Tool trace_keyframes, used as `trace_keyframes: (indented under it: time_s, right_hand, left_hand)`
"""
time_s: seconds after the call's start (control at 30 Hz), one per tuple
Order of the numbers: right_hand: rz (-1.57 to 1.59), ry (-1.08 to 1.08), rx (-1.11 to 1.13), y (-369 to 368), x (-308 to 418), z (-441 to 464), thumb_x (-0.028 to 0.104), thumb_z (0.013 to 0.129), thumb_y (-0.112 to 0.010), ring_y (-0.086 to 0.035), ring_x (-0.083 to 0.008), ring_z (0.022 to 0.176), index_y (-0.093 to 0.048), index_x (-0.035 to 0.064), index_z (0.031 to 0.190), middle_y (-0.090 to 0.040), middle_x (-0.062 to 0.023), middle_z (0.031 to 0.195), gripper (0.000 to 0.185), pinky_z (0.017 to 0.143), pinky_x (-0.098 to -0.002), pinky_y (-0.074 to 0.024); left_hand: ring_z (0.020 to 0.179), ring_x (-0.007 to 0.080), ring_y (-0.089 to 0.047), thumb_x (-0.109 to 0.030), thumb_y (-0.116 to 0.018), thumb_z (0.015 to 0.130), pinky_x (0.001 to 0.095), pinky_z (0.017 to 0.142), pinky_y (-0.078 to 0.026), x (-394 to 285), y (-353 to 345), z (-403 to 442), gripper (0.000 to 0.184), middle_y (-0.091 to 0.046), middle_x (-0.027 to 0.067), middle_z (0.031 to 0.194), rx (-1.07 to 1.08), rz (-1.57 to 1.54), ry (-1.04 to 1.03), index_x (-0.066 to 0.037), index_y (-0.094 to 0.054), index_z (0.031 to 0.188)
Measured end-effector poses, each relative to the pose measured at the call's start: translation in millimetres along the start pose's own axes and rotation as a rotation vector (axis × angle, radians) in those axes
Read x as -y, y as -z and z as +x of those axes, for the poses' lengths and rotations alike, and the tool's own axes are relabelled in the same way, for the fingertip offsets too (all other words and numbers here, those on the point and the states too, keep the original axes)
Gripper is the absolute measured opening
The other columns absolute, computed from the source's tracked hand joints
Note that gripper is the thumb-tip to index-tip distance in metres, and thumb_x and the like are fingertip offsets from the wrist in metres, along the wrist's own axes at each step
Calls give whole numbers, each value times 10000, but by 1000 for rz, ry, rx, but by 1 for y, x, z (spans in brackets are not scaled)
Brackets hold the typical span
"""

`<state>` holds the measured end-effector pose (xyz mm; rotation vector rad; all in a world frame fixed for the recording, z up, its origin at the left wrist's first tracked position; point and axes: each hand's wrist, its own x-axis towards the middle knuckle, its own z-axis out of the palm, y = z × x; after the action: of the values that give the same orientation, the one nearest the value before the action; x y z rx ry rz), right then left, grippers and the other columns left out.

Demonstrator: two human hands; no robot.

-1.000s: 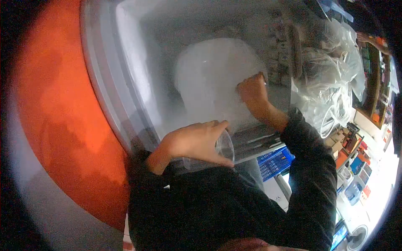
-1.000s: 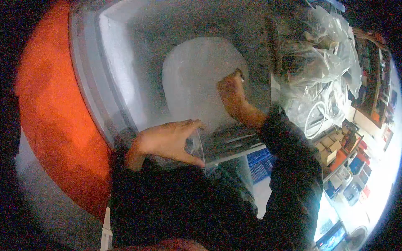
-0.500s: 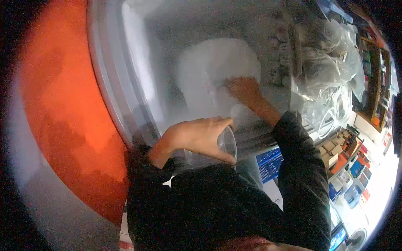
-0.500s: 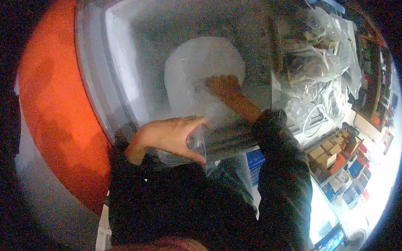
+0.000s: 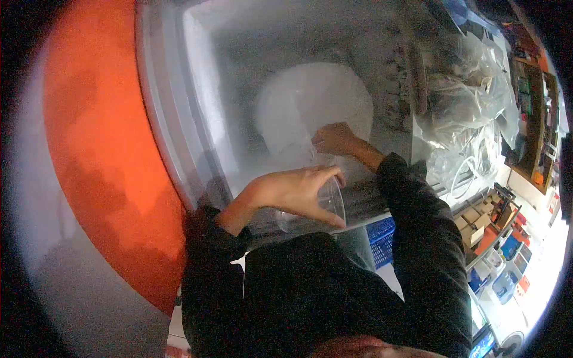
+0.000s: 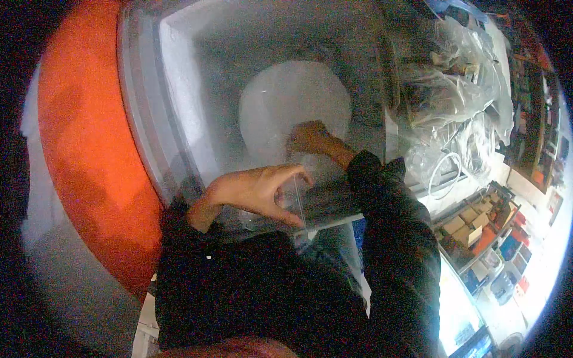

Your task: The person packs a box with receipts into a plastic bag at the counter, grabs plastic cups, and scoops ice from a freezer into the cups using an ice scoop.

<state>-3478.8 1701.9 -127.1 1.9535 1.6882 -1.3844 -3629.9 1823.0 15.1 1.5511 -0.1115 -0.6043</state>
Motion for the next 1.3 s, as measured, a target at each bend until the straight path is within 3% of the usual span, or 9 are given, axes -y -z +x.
trace_keyframes:
  time_s: [0.13, 0.2, 0.47, 0.73, 0.87, 0.9, 0.97, 1.1, 1.3]
  right_hand:
    - [165, 84, 92, 20, -4, -11, 423, 746, -589, -601, -299, 850, -669, 107, 901, -641, -107, 940, 361, 754, -414, -464]
    - [109, 48, 89, 46, 1, -21, 398, 756, -588, -603, -296, 838, -666, 87, 895, -643, -118, 917, 349, 740, -408, -465]
    - [366, 96, -234, 104, -23, -63, 222, 772, -600, -575, -213, 667, -636, 9, 836, -605, -118, 690, 225, 660, -348, -454]
    - [301, -54, -491, 141, 1, -115, 217, 798, -599, -565, -170, 648, -629, 3, 874, -610, -116, 694, 229, 631, -329, -437]
    - [77, -417, -514, 185, 54, -146, 200, 805, -579, -601, -238, 793, -647, 84, 850, -637, -74, 846, 141, 731, -383, -456]
    - [76, -419, -514, 177, 64, -144, 200, 805, -579, -601, -238, 793, -647, 84, 850, -637, -74, 846, 141, 731, -383, -456]
    - [-764, -184, -947, 158, 81, -132, 184, 748, -589, -542, -199, 969, -636, 156, 922, -592, 2, 1035, 182, 843, -420, -413]
    - [-899, 18, -1147, 157, 111, -109, 205, 655, -567, -498, -197, 783, -597, 198, 683, -530, -11, 730, 43, 844, -420, -377]
    - [-668, -72, -1207, 167, 106, -162, 240, 711, -571, -547, -223, 916, -634, 164, 765, -625, -18, 869, 112, 814, -404, -398]
  left_hand:
    - [960, 330, -572, -573, -699, 655, 387, 831, -455, -9, 12, -10, 787, -547, 216, 1088, -20, 1, 75, -32, -435, 1162]
    - [812, 220, -589, -423, -760, 671, 344, 728, -480, -11, 27, -18, 760, -559, 124, 1100, -158, -46, 128, -89, -390, 1245]
    - [1081, 303, -517, -255, -822, 601, 410, 921, -416, 8, 67, -29, 994, -487, 158, 1233, -1221, 222, -63, -78, -211, 1365]
    - [1184, 305, -452, -94, -814, 573, 364, 1000, -348, 30, 69, -27, 925, -475, 164, 1249, -1210, 457, 69, -63, -276, 1325]
    - [1199, 298, -436, -66, -802, 567, 359, 1004, -345, 25, 60, -21, 849, -447, 158, 1274, -1069, 376, 75, -52, -337, 1276]
    - [1201, 289, -434, -65, -804, 563, 360, 1005, -346, 26, 59, -17, 839, -439, 152, 1282, -1065, 421, -6, -53, -348, 1268]
    - [1199, 281, -436, -65, -808, 560, 358, 1004, -348, 23, 52, -5, 847, -439, 143, 1283, -1095, 310, -43, -55, -343, 1269]
    - [1167, 305, -450, -117, -797, 577, 369, 988, -360, 26, 48, 8, 848, -454, 188, 1232, -1145, 143, -191, -36, -325, 1276]
    - [1180, 315, -427, -82, -774, 612, 396, 994, -350, 26, 43, 13, 798, -433, 178, 1230, -1206, 89, -348, -44, -327, 1272]
